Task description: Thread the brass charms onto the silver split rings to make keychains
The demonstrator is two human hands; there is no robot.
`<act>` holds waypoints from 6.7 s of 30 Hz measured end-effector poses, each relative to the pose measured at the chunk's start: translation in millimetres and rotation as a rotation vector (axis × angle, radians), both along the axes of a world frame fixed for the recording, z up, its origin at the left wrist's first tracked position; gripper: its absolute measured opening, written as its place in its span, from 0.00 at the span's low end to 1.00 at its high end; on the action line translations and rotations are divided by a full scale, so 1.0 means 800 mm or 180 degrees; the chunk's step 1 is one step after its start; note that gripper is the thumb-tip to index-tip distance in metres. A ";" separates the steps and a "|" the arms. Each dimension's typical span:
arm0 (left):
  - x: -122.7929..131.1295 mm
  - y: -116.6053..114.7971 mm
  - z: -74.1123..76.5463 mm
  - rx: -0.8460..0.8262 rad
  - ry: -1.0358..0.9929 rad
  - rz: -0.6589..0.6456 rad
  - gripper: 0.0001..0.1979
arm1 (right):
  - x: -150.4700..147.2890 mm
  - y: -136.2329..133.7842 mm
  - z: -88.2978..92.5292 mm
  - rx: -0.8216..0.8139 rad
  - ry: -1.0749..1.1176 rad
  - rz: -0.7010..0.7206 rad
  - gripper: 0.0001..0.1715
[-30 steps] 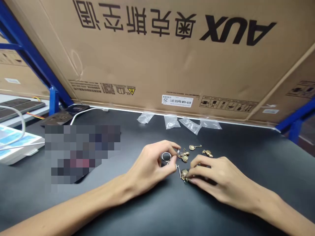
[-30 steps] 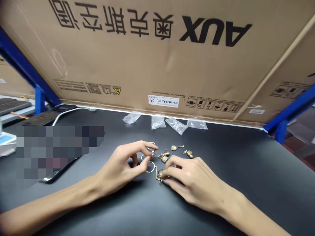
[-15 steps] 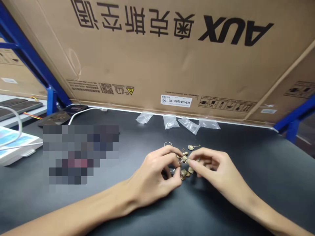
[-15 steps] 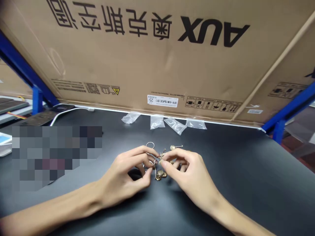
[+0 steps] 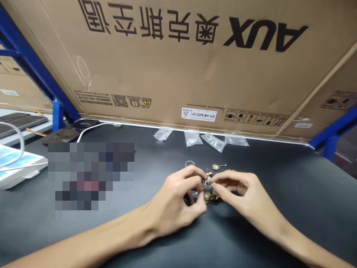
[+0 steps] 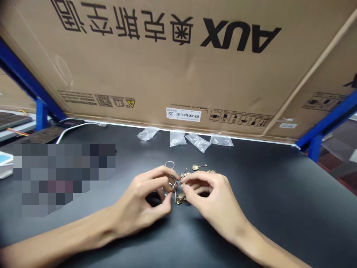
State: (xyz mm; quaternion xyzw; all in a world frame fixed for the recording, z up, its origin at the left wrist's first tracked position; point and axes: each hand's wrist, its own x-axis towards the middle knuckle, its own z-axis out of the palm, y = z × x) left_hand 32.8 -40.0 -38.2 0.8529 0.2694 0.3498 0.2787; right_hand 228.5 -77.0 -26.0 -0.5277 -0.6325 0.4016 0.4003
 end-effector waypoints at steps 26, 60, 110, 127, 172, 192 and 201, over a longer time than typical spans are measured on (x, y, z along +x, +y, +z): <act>0.001 0.001 -0.006 0.0396 -0.0162 -0.0004 0.06 | 0.000 -0.002 -0.003 -0.0295 0.0311 0.0019 0.08; -0.004 0.008 -0.003 0.0448 -0.0192 0.0085 0.05 | 0.003 -0.007 0.000 0.0962 -0.0981 0.0229 0.19; -0.001 0.008 -0.006 0.0371 -0.0184 -0.0061 0.05 | 0.019 0.009 0.001 0.1345 -0.1576 -0.0098 0.11; 0.002 0.005 -0.003 0.0356 -0.0293 -0.0064 0.05 | 0.011 0.003 -0.006 0.2091 -0.1641 0.0309 0.07; -0.002 0.011 -0.004 0.0237 -0.0098 -0.0142 0.04 | 0.022 0.007 -0.003 0.2501 -0.1956 0.0589 0.08; -0.003 0.013 -0.001 0.0231 -0.0161 -0.0227 0.15 | 0.018 0.005 -0.001 0.1850 -0.1417 0.0555 0.07; -0.002 0.015 0.002 0.0414 -0.0302 -0.0086 0.17 | 0.025 0.006 0.006 0.1965 -0.1624 0.0016 0.07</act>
